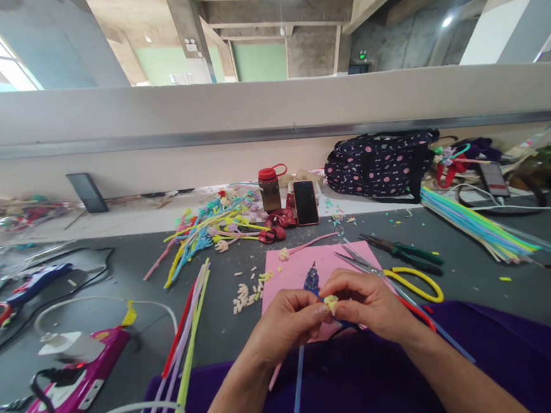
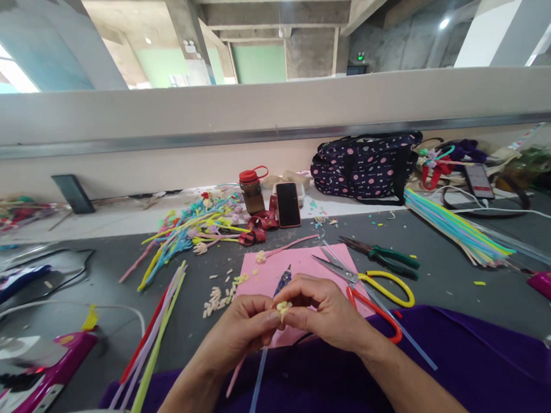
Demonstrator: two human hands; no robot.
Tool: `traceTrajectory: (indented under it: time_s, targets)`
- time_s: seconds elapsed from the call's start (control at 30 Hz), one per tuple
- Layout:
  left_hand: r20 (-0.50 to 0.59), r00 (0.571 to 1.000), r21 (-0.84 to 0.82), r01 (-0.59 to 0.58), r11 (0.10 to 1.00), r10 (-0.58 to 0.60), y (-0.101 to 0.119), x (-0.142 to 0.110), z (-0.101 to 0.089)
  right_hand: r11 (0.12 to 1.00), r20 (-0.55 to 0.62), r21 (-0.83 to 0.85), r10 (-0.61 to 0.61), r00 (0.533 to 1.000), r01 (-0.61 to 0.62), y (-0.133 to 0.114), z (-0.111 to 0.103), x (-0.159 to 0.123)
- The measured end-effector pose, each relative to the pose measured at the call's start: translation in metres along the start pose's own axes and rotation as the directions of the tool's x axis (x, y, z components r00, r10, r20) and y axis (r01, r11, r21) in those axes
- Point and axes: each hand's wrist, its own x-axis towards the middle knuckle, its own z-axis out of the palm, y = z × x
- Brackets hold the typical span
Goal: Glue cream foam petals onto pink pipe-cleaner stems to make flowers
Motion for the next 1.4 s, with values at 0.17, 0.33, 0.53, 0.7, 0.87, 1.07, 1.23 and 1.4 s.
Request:
traceTrajectory:
  time_s: [0.17, 0.33, 0.53, 0.7, 0.87, 1.07, 1.23, 1.4]
  targets:
    - [-0.011, 1.000, -0.025, 0.015, 1.000, -0.015, 0.001, 0.001, 0.001, 0.998, -0.006, -0.040, -0.039, 0.999, 0.039, 0.000, -0.001, 0.002]
    - [0.003, 1.000, -0.114, 0.024, 0.993, -0.024, -0.002, 0.003, -0.003, 0.993, -0.032, -0.075, -0.092, 0.995, 0.090, 0.003, -0.003, 0.001]
    - [0.037, 0.999, -0.355, 0.032, 0.934, -0.020, -0.005, 0.007, -0.009, 0.979, -0.144, 0.175, 0.133, 0.981, -0.107, 0.010, 0.005, 0.002]
    - [0.049, 0.998, -0.478, 0.064, 0.876, -0.046, -0.003, 0.009, -0.011, 0.950, -0.161, 0.256, 0.221, 0.962, -0.176, 0.010, 0.008, 0.004]
    - [0.056, 0.997, -0.460, 0.068, 0.886, -0.048, -0.004, 0.010, -0.011, 0.968, -0.233, 0.194, 0.201, 0.952, -0.157, 0.010, 0.008, 0.004]
    - [0.041, 0.998, -0.441, 0.051, 0.896, -0.036, -0.005, 0.009, -0.010, 0.986, -0.277, 0.039, 0.164, 0.947, -0.159, 0.006, 0.008, 0.003]
    - [0.009, 1.000, -0.407, 0.031, 0.913, -0.030, -0.006, 0.009, -0.012, 0.990, -0.260, -0.086, 0.087, 0.962, -0.113, 0.002, 0.006, 0.002]
    - [-0.029, 0.999, -0.383, 0.007, 0.924, -0.019, -0.004, 0.007, -0.013, 0.989, -0.316, -0.045, 0.122, 0.941, -0.143, 0.008, 0.005, 0.001]
